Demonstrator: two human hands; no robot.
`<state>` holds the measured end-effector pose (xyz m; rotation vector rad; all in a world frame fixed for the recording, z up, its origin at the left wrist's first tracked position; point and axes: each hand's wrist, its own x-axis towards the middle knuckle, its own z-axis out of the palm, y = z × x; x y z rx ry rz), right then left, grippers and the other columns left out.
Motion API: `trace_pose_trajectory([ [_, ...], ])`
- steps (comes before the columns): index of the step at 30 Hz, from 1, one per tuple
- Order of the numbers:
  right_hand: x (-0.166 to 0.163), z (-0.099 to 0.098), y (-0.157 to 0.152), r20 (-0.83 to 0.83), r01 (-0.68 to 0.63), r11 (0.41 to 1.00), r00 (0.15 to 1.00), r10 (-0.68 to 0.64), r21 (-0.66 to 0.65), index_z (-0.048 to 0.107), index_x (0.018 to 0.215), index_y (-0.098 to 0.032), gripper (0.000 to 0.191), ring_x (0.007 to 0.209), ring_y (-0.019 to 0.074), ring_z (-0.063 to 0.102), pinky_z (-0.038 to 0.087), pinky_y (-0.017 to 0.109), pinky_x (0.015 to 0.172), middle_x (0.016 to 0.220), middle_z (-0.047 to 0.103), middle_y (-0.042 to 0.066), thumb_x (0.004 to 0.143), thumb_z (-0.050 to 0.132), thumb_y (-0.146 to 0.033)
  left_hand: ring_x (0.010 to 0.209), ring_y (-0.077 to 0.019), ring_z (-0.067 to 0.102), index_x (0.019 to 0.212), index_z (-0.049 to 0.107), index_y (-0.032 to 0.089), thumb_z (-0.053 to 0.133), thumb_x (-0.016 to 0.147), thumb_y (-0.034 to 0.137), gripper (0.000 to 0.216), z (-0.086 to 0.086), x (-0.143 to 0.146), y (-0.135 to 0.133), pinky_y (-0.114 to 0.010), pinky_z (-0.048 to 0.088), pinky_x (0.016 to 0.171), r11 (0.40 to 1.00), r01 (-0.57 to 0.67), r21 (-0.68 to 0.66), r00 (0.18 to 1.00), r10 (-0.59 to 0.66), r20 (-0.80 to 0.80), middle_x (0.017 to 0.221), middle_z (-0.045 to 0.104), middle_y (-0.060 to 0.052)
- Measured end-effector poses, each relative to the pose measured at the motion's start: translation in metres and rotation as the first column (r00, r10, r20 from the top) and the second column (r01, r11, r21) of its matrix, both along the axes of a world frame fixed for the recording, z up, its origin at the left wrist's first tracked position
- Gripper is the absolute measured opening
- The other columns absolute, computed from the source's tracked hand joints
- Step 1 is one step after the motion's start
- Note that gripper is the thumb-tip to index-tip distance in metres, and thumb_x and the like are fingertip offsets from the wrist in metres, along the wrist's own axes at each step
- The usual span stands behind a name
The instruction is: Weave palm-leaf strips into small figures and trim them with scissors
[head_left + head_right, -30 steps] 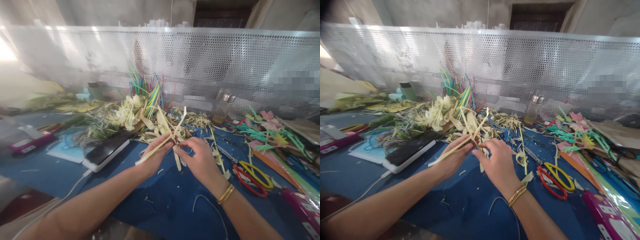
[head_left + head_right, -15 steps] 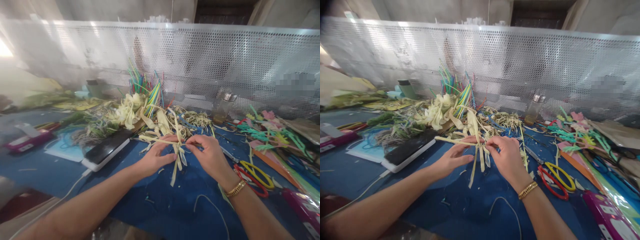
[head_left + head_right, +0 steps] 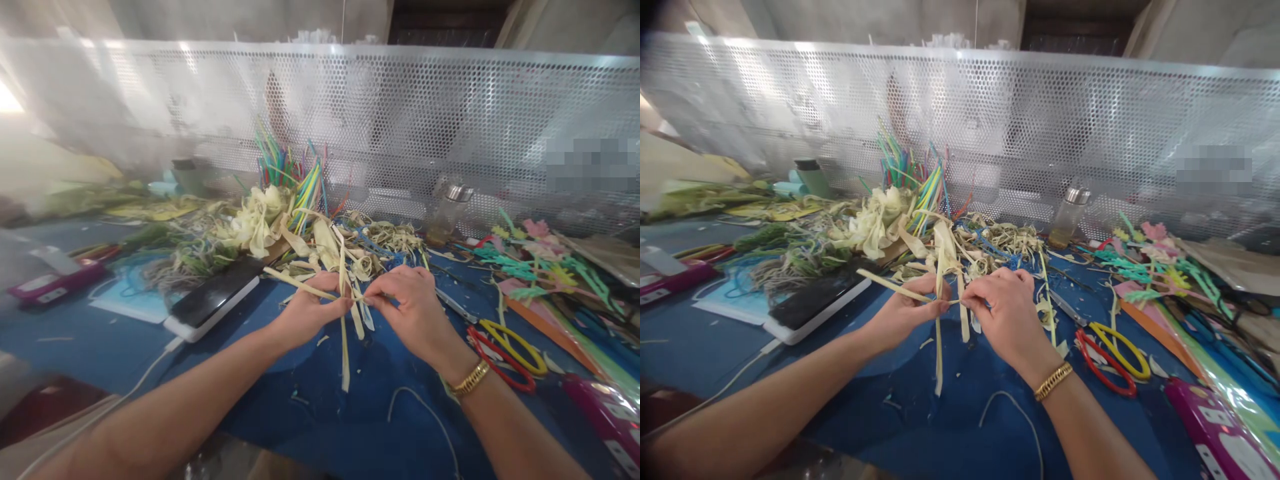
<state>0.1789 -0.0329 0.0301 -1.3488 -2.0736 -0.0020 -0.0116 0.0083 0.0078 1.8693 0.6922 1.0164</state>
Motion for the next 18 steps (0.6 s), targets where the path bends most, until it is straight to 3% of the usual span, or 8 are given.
trace_pose_trajectory([
  [7, 0.008, 0.0, 0.003, 0.033, -0.012, 1.0, 0.999, 0.011, 0.009, 0.069, 0.074, -0.03, 0.008, 0.08, 0.0193, 0.055, 0.026, 0.042, 0.087, 0.073, 0.066, -0.003, 0.08, 0.066, -0.026, 0.079, -0.0187, 0.05, 0.064, 0.06, 0.019, 0.064, 0.075, 0.027, 0.014, 0.003, -0.002, -0.002, -0.03, 0.037, 0.073, 0.997, 0.012, -0.082, 0.999, -0.009, 0.039, 0.074, 0.057, -0.003],
  [12, 0.012, -0.001, 0.006, 0.018, 0.039, 0.999, 0.999, -0.039, 0.015, 0.069, 0.072, -0.03, 0.007, 0.079, 0.0196, 0.056, 0.027, 0.042, 0.085, 0.071, 0.066, -0.003, 0.079, 0.067, -0.028, 0.074, -0.0157, 0.054, 0.073, 0.063, 0.017, 0.066, 0.077, 0.03, 0.014, 0.0, 0.002, -0.004, -0.029, 0.04, 0.071, 0.942, 0.074, -0.327, 0.986, -0.019, 0.166, 0.074, 0.06, -0.002],
  [15, 0.014, -0.001, 0.008, -0.021, 0.069, 0.997, 0.997, -0.069, 0.023, 0.068, 0.071, -0.028, 0.008, 0.078, 0.0198, 0.057, 0.03, 0.04, 0.083, 0.072, 0.068, -0.002, 0.079, 0.067, -0.029, 0.086, -0.0177, 0.059, 0.092, 0.065, 0.017, 0.071, 0.073, 0.028, 0.022, -0.002, 0.005, -0.004, -0.03, 0.042, 0.08, 0.892, 0.131, -0.432, 0.961, -0.008, 0.275, 0.089, 0.066, -0.004],
  [18, 0.016, -0.001, 0.008, -0.025, 0.072, 0.997, 0.997, -0.072, 0.022, 0.069, 0.071, -0.028, 0.009, 0.079, 0.0204, 0.058, 0.032, 0.041, 0.085, 0.073, 0.069, -0.001, 0.079, 0.066, -0.03, 0.093, -0.0191, 0.061, 0.093, 0.066, 0.017, 0.073, 0.072, 0.028, 0.025, -0.003, 0.006, -0.002, -0.032, 0.042, 0.089, 0.879, 0.125, -0.461, 0.946, 0.034, 0.321, 0.089, 0.067, -0.004],
])
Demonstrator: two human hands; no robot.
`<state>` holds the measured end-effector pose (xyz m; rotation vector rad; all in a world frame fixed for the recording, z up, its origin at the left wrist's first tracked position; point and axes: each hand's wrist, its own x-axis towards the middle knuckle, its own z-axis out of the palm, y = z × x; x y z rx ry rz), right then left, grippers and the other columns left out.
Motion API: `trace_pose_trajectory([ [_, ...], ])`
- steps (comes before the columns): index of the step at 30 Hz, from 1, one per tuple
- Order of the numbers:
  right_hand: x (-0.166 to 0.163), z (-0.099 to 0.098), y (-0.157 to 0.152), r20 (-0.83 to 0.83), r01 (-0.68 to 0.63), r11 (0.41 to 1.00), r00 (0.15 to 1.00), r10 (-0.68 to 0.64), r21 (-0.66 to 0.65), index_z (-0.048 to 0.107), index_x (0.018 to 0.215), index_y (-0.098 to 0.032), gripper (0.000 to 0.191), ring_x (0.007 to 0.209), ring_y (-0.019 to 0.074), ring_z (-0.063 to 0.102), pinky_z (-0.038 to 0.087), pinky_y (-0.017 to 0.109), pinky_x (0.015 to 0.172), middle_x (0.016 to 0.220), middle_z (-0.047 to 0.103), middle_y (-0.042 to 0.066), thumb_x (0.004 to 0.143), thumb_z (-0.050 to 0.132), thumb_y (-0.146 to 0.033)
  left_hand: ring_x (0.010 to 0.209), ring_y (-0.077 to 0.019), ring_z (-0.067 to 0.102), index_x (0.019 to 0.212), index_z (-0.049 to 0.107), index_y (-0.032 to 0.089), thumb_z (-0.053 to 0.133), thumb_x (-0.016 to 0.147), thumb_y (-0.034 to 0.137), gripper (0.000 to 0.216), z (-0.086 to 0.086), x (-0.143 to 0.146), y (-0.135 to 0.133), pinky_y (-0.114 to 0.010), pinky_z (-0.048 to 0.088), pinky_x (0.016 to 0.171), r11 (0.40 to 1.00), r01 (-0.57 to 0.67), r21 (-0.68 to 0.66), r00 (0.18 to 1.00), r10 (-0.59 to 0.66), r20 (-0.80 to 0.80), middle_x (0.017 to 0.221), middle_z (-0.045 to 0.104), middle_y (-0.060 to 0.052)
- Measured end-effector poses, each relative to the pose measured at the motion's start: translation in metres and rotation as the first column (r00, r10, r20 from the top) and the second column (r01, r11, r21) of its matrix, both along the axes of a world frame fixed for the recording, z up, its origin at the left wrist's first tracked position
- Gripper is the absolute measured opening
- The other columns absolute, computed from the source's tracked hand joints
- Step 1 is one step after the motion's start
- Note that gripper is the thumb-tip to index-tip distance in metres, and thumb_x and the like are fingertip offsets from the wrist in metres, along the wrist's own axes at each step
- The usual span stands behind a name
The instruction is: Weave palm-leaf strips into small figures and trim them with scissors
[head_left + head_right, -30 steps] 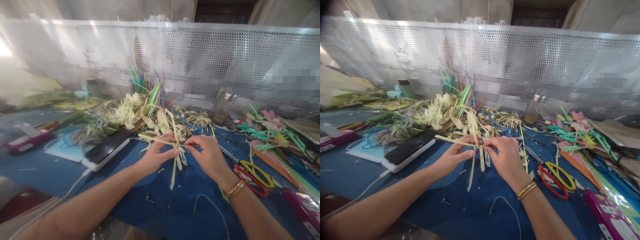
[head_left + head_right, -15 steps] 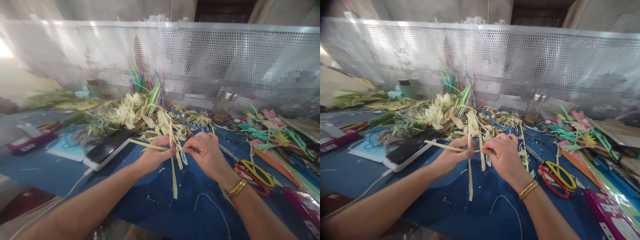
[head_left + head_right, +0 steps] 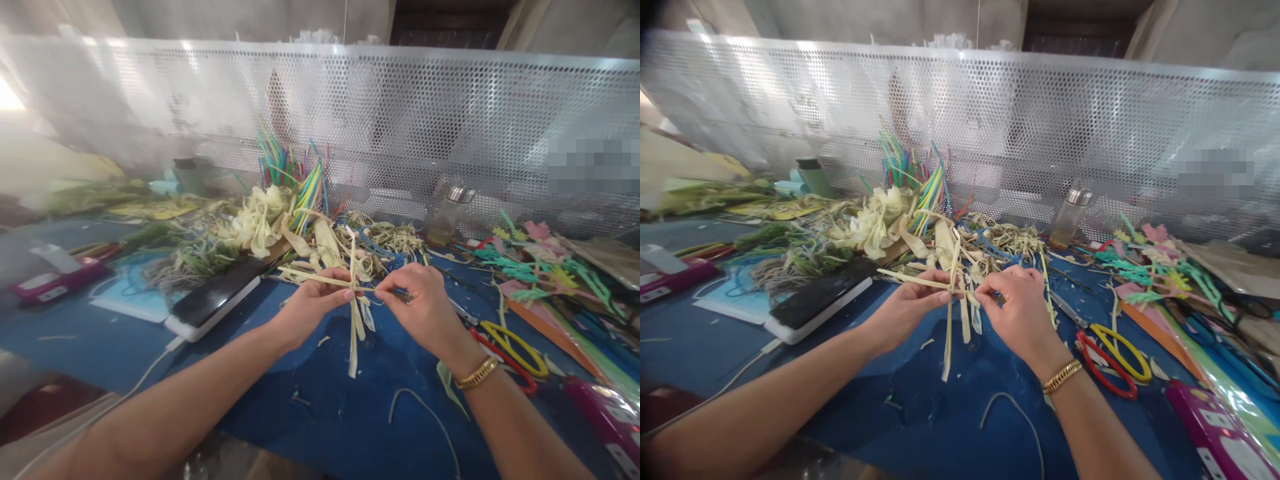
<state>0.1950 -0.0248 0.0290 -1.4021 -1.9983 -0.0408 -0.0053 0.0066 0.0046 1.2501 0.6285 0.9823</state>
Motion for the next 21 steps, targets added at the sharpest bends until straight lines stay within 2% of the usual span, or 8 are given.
trace_pose_trajectory([
  [3, 0.0, -0.001, 0.0, -0.034, -0.03, 0.998, 0.999, 0.029, -0.046, 0.071, 0.078, -0.03, 0.007, 0.082, 0.0214, 0.06, 0.035, 0.041, 0.086, 0.079, 0.072, 0.0, 0.08, 0.065, -0.033, 0.091, -0.0188, 0.062, 0.089, 0.068, 0.016, 0.072, 0.074, 0.03, 0.021, -0.001, 0.0, 0.002, -0.033, 0.041, 0.091, 1.0, -0.012, 0.003, 1.0, 0.012, -0.018, 0.086, 0.068, -0.004],
  [6, -0.002, -0.004, 0.001, -0.185, -0.071, 0.991, 0.981, 0.05, -0.114, 0.072, 0.085, -0.027, 0.016, 0.085, 0.021, 0.062, 0.042, 0.037, 0.081, 0.087, 0.073, 0.003, 0.084, 0.059, -0.036, 0.09, -0.0178, 0.061, 0.091, 0.07, 0.017, 0.071, 0.075, 0.031, 0.021, -0.004, 0.0, 0.002, -0.032, 0.04, 0.091, 0.997, 0.07, -0.02, 0.996, -0.071, -0.058, 0.09, 0.07, -0.005],
  [9, -0.01, -0.009, 0.0, -0.421, -0.103, 0.97, 0.907, 0.0, -0.222, 0.071, 0.079, -0.022, 0.021, 0.08, 0.0191, 0.063, 0.045, 0.032, 0.075, 0.083, 0.072, 0.002, 0.083, 0.058, -0.039, 0.089, -0.0171, 0.061, 0.09, 0.071, 0.017, 0.069, 0.077, 0.033, 0.021, -0.007, 0.002, -0.002, -0.03, 0.04, 0.089, 0.986, 0.159, -0.058, 0.983, -0.164, -0.081, 0.091, 0.071, -0.005],
  [12, -0.02, -0.013, -0.001, -0.579, -0.175, 0.937, 0.814, -0.035, -0.303, 0.068, 0.073, -0.02, 0.021, 0.071, 0.0166, 0.061, 0.045, 0.03, 0.07, 0.074, 0.069, 0.0, 0.08, 0.061, -0.038, 0.086, -0.0171, 0.06, 0.084, 0.072, 0.016, 0.065, 0.079, 0.037, 0.023, -0.007, 0.005, -0.005, -0.029, 0.041, 0.084, 0.984, 0.148, -0.097, 0.983, -0.158, -0.096, 0.086, 0.071, -0.006],
  [15, -0.028, -0.017, -0.003, -0.623, -0.199, 0.938, 0.782, -0.022, -0.284, 0.065, 0.069, -0.019, 0.018, 0.069, 0.0155, 0.058, 0.044, 0.029, 0.07, 0.069, 0.066, 0.0, 0.079, 0.061, -0.034, 0.074, -0.0141, 0.058, 0.073, 0.069, 0.015, 0.069, 0.076, 0.034, 0.019, -0.005, 0.006, -0.006, -0.026, 0.041, 0.076, 0.986, 0.113, -0.119, 0.986, -0.126, -0.109, 0.074, 0.068, -0.003],
  [21, -0.033, -0.019, -0.004, -0.624, -0.089, 0.976, 0.779, -0.057, -0.2, 0.062, 0.063, -0.019, 0.019, 0.064, 0.0139, 0.053, 0.041, 0.027, 0.066, 0.065, 0.06, -0.002, 0.078, 0.063, -0.03, 0.067, -0.0127, 0.056, 0.069, 0.069, 0.014, 0.072, 0.07, 0.026, 0.013, -0.002, 0.003, -0.004, -0.025, 0.039, 0.07, 0.989, 0.12, -0.09, 0.976, -0.134, -0.169, 0.067, 0.065, -0.002],
])
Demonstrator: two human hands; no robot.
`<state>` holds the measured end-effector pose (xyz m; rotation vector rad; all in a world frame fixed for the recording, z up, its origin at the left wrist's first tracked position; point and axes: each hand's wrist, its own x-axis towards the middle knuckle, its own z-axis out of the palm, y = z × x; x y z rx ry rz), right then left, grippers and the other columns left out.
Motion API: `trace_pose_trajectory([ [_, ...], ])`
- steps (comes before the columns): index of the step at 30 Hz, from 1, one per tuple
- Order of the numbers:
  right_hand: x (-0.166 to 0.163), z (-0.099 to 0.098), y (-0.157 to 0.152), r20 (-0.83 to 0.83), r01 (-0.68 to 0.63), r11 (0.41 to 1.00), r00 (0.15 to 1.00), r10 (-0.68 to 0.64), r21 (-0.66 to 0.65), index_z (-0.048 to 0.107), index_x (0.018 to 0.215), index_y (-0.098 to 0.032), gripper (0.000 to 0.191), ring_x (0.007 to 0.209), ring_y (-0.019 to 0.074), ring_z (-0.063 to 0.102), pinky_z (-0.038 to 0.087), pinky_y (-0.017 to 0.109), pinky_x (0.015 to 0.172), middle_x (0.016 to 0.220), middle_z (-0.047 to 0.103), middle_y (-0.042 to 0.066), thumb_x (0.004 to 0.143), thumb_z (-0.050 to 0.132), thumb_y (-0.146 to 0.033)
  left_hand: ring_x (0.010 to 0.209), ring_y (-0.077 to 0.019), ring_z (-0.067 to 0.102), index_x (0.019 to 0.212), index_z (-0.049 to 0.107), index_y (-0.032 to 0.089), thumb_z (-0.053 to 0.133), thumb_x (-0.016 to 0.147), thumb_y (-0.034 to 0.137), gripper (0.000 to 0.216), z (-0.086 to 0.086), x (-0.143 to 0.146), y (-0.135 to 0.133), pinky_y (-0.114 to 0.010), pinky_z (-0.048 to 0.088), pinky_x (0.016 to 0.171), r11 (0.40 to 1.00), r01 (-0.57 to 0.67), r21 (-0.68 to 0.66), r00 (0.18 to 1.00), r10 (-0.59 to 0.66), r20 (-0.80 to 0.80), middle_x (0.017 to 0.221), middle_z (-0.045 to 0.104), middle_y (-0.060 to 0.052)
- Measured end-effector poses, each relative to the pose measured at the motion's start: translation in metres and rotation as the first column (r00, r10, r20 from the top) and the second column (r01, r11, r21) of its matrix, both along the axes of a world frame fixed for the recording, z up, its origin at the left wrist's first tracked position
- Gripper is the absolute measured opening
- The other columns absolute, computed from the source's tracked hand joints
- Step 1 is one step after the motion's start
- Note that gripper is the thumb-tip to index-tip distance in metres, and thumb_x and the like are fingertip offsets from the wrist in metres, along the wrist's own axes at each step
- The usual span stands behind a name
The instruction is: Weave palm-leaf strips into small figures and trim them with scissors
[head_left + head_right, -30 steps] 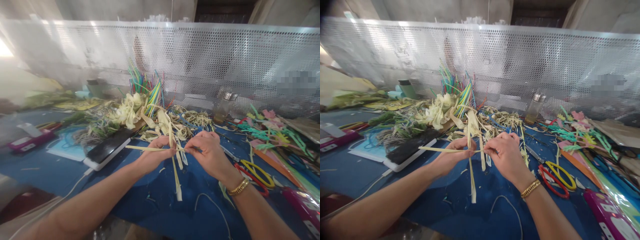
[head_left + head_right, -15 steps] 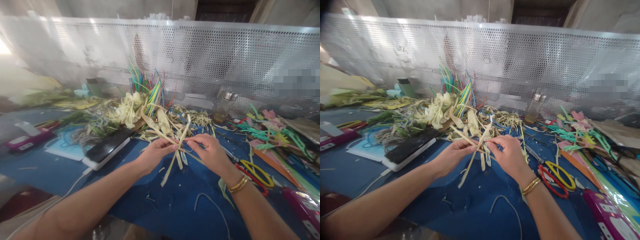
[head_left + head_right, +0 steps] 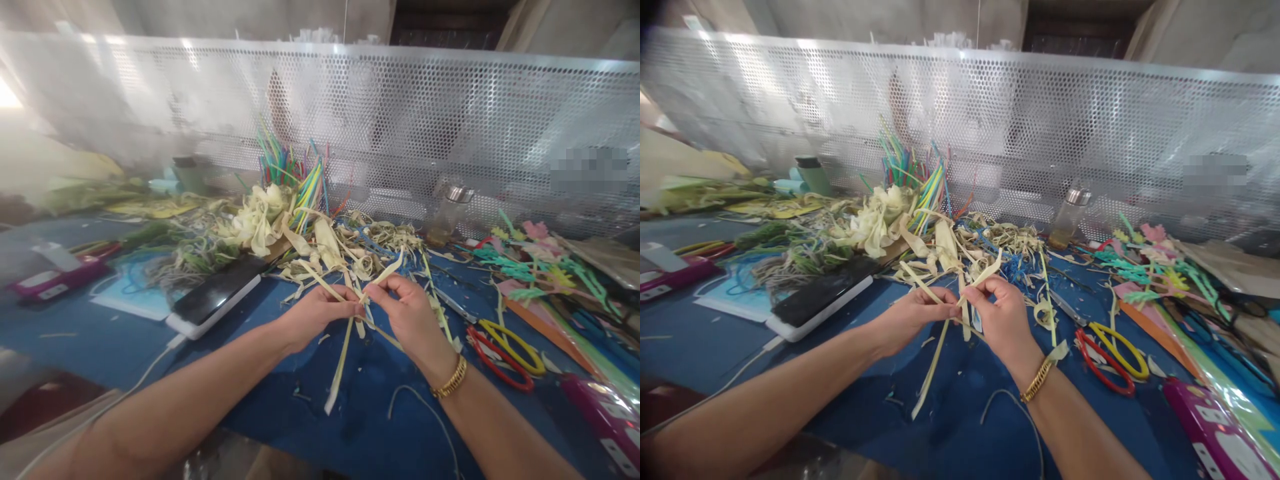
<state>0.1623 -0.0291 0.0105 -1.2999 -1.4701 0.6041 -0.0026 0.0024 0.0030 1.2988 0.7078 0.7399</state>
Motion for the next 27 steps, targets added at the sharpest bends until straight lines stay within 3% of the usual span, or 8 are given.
trace_pose_trajectory([
  [5, 0.004, 0.001, 0.0, -0.041, 0.007, 1.0, 0.999, -0.007, -0.005, 0.063, 0.064, -0.018, 0.022, 0.064, 0.0138, 0.052, 0.04, 0.027, 0.066, 0.065, 0.06, -0.001, 0.079, 0.063, -0.034, 0.071, -0.0142, 0.057, 0.073, 0.069, 0.014, 0.071, 0.073, 0.03, 0.016, 0.0, -0.003, -0.001, -0.026, 0.041, 0.074, 0.999, 0.038, 0.02, 0.998, -0.038, 0.039, 0.071, 0.067, -0.004],
  [9, 0.011, -0.002, 0.005, -0.232, 0.062, 0.998, 0.971, -0.061, -0.004, 0.064, 0.068, -0.018, 0.024, 0.061, 0.0131, 0.051, 0.04, 0.027, 0.063, 0.063, 0.06, -0.001, 0.078, 0.065, -0.04, 0.09, -0.0179, 0.06, 0.092, 0.069, 0.016, 0.066, 0.078, 0.029, 0.019, 0.002, -0.003, -0.002, -0.03, 0.041, 0.086, 0.997, 0.059, -0.047, 0.973, -0.047, 0.227, 0.089, 0.068, -0.007],
  [11, 0.012, -0.004, 0.007, -0.308, 0.118, 0.993, 0.946, -0.105, 0.023, 0.065, 0.067, -0.019, 0.024, 0.062, 0.0129, 0.05, 0.04, 0.027, 0.063, 0.063, 0.06, -0.002, 0.076, 0.068, -0.041, 0.096, -0.0184, 0.059, 0.1, 0.065, 0.018, 0.072, 0.073, 0.022, 0.028, 0.002, -0.002, -0.001, -0.03, 0.042, 0.085, 0.996, 0.073, -0.059, 0.955, -0.052, 0.293, 0.096, 0.066, -0.006],
  [14, 0.011, -0.007, 0.008, -0.308, 0.152, 0.987, 0.943, -0.129, 0.053, 0.067, 0.068, -0.019, 0.022, 0.064, 0.0133, 0.052, 0.041, 0.028, 0.067, 0.065, 0.062, -0.002, 0.075, 0.069, -0.04, 0.09, -0.0155, 0.058, 0.093, 0.063, 0.019, 0.08, 0.062, 0.014, 0.036, -0.001, 0.0, 0.001, -0.027, 0.043, 0.081, 1.0, -0.015, 0.013, 0.958, 0.01, 0.285, 0.092, 0.063, -0.002],
  [18, 0.012, -0.005, 0.006, -0.195, -0.045, 0.997, 0.979, 0.056, 0.063, 0.073, 0.077, -0.021, 0.016, 0.074, 0.0172, 0.059, 0.044, 0.031, 0.074, 0.074, 0.068, 0.001, 0.074, 0.07, -0.037, 0.077, -0.0123, 0.054, 0.081, 0.063, 0.017, 0.074, 0.071, 0.025, 0.016, -0.001, 0.0, 0.004, -0.026, 0.041, 0.077, 0.975, -0.211, 0.067, 0.952, 0.189, 0.24, 0.077, 0.06, 0.001],
  [21, 0.016, -0.002, 0.006, -0.117, -0.201, 0.979, 0.972, 0.203, 0.029, 0.074, 0.085, -0.024, 0.014, 0.091, 0.0218, 0.062, 0.044, 0.037, 0.089, 0.089, 0.072, 0.002, 0.075, 0.071, -0.034, 0.083, -0.0137, 0.054, 0.082, 0.065, 0.018, 0.07, 0.076, 0.029, 0.013, 0.0, -0.002, 0.004, -0.027, 0.039, 0.081, 0.97, -0.229, 0.079, 0.95, 0.205, 0.236, 0.08, 0.062, 0.0],
  [24, 0.016, -0.004, 0.009, -0.267, -0.218, 0.973, 0.944, 0.191, -0.074, 0.075, 0.086, -0.024, 0.021, 0.09, 0.0219, 0.064, 0.046, 0.038, 0.087, 0.09, 0.073, 0.004, 0.078, 0.067, -0.041, 0.089, -0.0155, 0.056, 0.085, 0.066, 0.018, 0.069, 0.077, 0.028, 0.013, -0.001, -0.002, 0.002, -0.028, 0.038, 0.085, 0.988, -0.135, 0.077, 0.967, 0.114, 0.228, 0.085, 0.064, -0.002],
  [27, 0.01, -0.007, 0.01, -0.504, -0.308, 0.939, 0.842, 0.193, -0.155, 0.075, 0.081, -0.02, 0.029, 0.078, 0.0193, 0.065, 0.049, 0.033, 0.076, 0.083, 0.073, 0.005, 0.076, 0.068, -0.048, 0.092, -0.017, 0.057, 0.086, 0.069, 0.018, 0.069, 0.077, 0.029, 0.014, -0.003, -0.001, 0.0, -0.03, 0.038, 0.088, 0.998, -0.031, 0.052, 0.978, 0.019, 0.207, 0.09, 0.066, -0.003],
])
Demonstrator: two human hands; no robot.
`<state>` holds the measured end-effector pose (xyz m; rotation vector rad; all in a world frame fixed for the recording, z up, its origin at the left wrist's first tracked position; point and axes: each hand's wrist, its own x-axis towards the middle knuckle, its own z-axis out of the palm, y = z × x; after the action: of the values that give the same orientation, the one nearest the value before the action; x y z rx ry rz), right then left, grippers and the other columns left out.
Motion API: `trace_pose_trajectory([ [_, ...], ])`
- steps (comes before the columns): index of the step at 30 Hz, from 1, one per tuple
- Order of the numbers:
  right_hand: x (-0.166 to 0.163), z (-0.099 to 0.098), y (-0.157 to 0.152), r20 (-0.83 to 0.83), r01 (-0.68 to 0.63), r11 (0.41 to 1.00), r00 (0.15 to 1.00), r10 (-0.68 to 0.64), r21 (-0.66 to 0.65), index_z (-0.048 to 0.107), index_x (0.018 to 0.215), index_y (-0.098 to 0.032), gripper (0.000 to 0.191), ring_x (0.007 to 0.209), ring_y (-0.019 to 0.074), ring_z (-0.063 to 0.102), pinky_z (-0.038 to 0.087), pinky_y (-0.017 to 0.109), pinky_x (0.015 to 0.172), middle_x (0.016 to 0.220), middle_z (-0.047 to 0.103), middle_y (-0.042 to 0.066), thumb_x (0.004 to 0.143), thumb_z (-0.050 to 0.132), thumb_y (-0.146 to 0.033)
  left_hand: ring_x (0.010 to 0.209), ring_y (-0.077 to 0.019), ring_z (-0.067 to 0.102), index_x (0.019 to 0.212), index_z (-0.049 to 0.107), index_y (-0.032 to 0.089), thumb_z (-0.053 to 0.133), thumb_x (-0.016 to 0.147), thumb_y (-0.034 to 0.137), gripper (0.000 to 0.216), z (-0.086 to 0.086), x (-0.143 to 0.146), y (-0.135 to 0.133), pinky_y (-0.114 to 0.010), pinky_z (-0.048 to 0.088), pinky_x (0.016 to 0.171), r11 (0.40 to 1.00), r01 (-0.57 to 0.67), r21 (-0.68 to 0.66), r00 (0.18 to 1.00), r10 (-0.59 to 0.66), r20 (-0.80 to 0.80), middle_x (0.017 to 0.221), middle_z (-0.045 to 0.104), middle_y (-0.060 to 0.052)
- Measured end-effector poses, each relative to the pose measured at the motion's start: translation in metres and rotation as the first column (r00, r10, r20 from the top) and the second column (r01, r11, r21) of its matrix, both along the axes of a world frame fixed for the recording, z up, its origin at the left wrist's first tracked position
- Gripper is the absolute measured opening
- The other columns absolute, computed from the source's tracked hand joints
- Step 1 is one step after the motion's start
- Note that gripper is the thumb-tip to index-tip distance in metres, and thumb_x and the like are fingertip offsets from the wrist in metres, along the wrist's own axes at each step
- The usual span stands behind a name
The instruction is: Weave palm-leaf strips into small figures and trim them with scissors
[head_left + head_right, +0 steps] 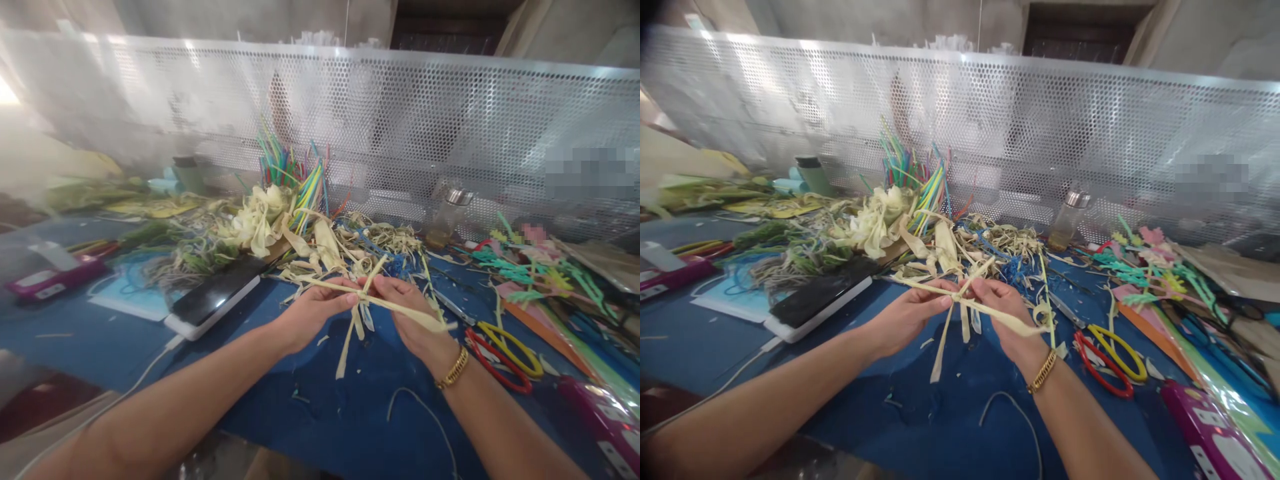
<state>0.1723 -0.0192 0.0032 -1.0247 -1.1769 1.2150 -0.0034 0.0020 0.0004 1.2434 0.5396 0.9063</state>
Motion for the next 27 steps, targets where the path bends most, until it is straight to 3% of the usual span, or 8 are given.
trace_pose_trajectory([
  [2, -0.004, -0.001, 0.0, -0.082, 0.005, 0.999, 0.997, -0.008, -0.042, 0.074, 0.078, -0.02, 0.027, 0.073, 0.0168, 0.064, 0.049, 0.03, 0.072, 0.079, 0.072, 0.004, 0.071, 0.073, -0.045, 0.094, -0.018, 0.057, 0.086, 0.07, 0.018, 0.07, 0.076, 0.029, 0.015, 0.0, 0.0, 0.0, -0.031, 0.038, 0.09, 1.0, 0.015, -0.002, 1.0, -0.015, -0.021, 0.094, 0.066, -0.004],
  [5, -0.006, -0.001, -0.001, -0.094, 0.075, 0.996, 0.992, -0.079, -0.046, 0.074, 0.075, -0.021, 0.022, 0.068, 0.0151, 0.062, 0.048, 0.029, 0.067, 0.073, 0.071, 0.002, 0.065, 0.078, -0.04, 0.096, -0.0182, 0.056, 0.088, 0.072, 0.019, 0.073, 0.073, 0.028, 0.018, 0.0, 0.0, 0.001, -0.031, 0.038, 0.091, 0.998, -0.064, 0.017, 0.997, 0.064, -0.047, 0.096, 0.067, -0.003],
  [11, -0.013, -0.001, -0.006, 0.028, 0.171, 0.978, 0.984, -0.175, 0.12, 0.07, 0.065, -0.021, 0.017, 0.069, 0.0136, 0.057, 0.045, 0.028, 0.07, 0.068, 0.064, -0.002, 0.072, 0.073, -0.036, 0.09, -0.0173, 0.059, 0.088, 0.072, 0.02, 0.076, 0.069, 0.031, 0.022, 0.003, 0.001, 0.002, -0.03, 0.041, 0.086, 0.968, -0.25, -0.003, 0.965, 0.249, -0.086, 0.091, 0.07, -0.003],
  [17, -0.02, -0.002, -0.008, 0.017, 0.237, 0.948, 0.969, -0.246, 0.214, 0.069, 0.065, -0.021, 0.015, 0.071, 0.0151, 0.058, 0.045, 0.03, 0.071, 0.068, 0.064, -0.001, 0.076, 0.068, -0.032, 0.1, -0.0192, 0.06, 0.076, 0.072, 0.017, 0.071, 0.074, 0.034, 0.017, 0.004, 0.002, 0.0, -0.029, 0.041, 0.09, 0.992, -0.118, -0.049, 0.99, 0.114, -0.077, 0.1, 0.072, -0.006],
  [22, -0.019, -0.006, -0.006, 0.061, 0.215, 0.945, 0.97, -0.236, 0.249, 0.071, 0.068, -0.022, 0.012, 0.076, 0.0171, 0.06, 0.045, 0.032, 0.075, 0.074, 0.067, 0.001, 0.074, 0.071, -0.032, 0.079, -0.015, 0.062, 0.085, 0.07, 0.017, 0.074, 0.071, 0.029, 0.019, 0.002, 0.003, 0.0, -0.028, 0.045, 0.079, 0.994, -0.067, -0.086, 0.997, 0.065, -0.027, 0.081, 0.071, -0.003],
  [27, -0.018, -0.01, -0.005, 0.056, 0.29, 0.936, 0.95, -0.306, 0.202, 0.07, 0.071, -0.021, 0.014, 0.068, 0.0156, 0.057, 0.044, 0.031, 0.07, 0.07, 0.066, 0.0, 0.07, 0.074, -0.035, 0.067, -0.0112, 0.058, 0.076, 0.065, 0.015, 0.075, 0.07, 0.025, 0.015, 0.007, 0.001, 0.001, -0.025, 0.043, 0.072, 0.996, -0.08, -0.039, 0.995, 0.078, -0.056, 0.068, 0.066, 0.0],
])
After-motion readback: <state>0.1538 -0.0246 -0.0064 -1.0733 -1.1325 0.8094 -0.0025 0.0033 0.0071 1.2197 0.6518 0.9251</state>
